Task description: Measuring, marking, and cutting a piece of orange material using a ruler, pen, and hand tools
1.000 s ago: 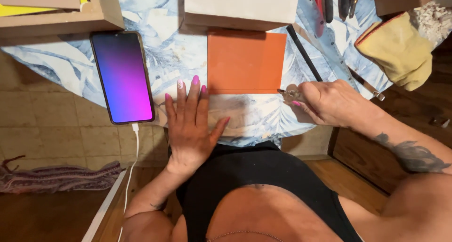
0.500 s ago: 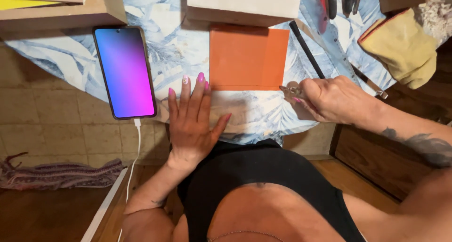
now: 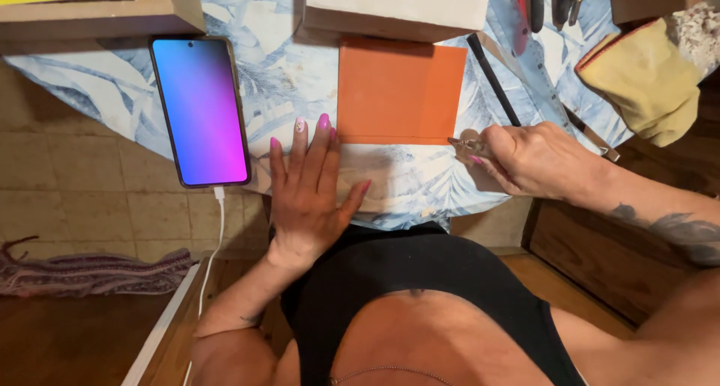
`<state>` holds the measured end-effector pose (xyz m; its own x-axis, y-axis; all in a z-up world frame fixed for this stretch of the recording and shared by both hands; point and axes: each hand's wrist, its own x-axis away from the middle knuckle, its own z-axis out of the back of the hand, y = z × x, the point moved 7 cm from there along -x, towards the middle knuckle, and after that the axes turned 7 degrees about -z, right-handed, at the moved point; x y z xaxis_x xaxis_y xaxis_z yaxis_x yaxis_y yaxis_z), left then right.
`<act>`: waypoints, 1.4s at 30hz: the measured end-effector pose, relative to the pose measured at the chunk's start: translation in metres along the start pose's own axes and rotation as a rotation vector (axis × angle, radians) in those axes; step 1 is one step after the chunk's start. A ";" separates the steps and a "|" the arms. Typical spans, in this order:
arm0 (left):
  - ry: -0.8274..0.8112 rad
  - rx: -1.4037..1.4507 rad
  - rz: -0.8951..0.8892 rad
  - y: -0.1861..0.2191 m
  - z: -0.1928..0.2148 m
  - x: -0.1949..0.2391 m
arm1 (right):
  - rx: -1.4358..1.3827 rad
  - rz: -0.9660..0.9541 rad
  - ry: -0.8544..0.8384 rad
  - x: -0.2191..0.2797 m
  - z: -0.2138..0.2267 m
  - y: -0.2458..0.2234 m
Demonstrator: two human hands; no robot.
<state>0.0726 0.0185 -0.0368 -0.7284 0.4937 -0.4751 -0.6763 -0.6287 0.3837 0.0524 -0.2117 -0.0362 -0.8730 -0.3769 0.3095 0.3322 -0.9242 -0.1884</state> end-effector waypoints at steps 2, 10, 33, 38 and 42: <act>-0.002 0.012 0.001 0.001 0.000 0.001 | 0.005 -0.009 -0.003 0.001 -0.001 -0.001; 0.000 0.008 -0.010 0.002 0.001 0.000 | -0.028 0.011 -0.012 -0.002 0.002 -0.004; -0.139 0.004 0.018 0.001 0.001 0.000 | 0.014 0.069 -0.099 -0.007 -0.001 -0.012; -0.133 0.017 0.028 0.000 0.001 0.001 | -0.001 0.070 -0.094 -0.009 -0.002 -0.015; -0.137 0.023 0.026 0.001 0.003 0.001 | 0.010 0.083 -0.086 -0.010 -0.002 -0.017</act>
<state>0.0707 0.0198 -0.0347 -0.7529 0.5558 -0.3525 -0.6581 -0.6293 0.4134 0.0547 -0.1927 -0.0379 -0.8087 -0.4555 0.3722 0.4059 -0.8901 -0.2072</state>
